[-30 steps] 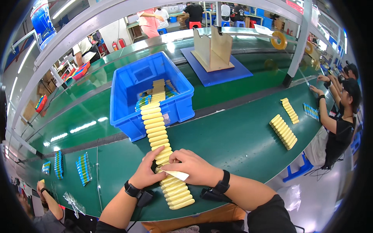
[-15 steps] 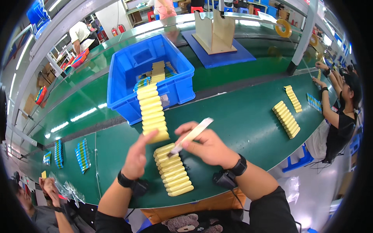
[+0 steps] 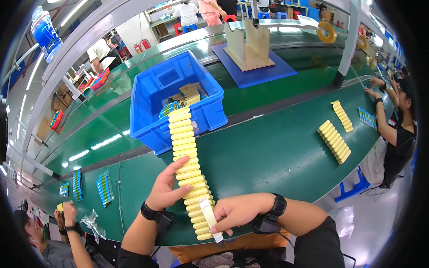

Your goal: Assembling small plastic components on a factory production line.

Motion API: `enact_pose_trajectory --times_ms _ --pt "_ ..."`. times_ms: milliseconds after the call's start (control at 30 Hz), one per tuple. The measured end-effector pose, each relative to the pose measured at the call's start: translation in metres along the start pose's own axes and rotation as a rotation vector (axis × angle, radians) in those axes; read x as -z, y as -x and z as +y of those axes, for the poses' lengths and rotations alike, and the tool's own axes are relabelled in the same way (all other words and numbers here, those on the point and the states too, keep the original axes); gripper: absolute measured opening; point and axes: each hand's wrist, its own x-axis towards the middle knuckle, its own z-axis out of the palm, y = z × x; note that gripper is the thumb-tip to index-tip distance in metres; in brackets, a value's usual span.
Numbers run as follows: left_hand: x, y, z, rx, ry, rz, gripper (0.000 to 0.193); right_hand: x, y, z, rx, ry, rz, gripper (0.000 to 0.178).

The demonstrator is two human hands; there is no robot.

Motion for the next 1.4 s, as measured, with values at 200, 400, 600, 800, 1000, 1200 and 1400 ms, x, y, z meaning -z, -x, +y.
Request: enact_pose_trajectory --times_ms 200,400,600,800,1000,1200,1400 --pt "0.006 0.001 -0.023 -0.052 -0.452 0.068 0.074 0.006 -0.002 0.007 -0.062 0.001 0.059 0.032" --pt "0.012 0.003 -0.039 0.024 -0.438 0.055 0.075 0.029 0.017 0.008 -0.058 -0.010 0.035 0.026" --pt "0.010 0.001 -0.034 0.026 -0.390 0.032 0.078 0.038 -0.021 0.018 0.587 0.349 0.949 0.020" --pt "0.015 0.002 -0.027 0.008 -0.557 -0.006 0.081 0.028 -0.040 0.003 0.482 0.952 0.944 0.035" --pt "0.014 0.000 -0.021 0.085 -0.313 0.021 0.081 0.043 -0.015 0.016 0.425 0.835 1.178 0.019" --pt "0.005 0.012 0.010 -0.219 -0.258 -0.132 0.079 0.021 -0.008 0.003 0.602 0.073 0.889 0.018" --pt "-0.013 0.019 0.009 -0.054 0.090 -0.122 0.080 -0.003 -0.003 0.000 0.259 -0.094 0.469 0.029"
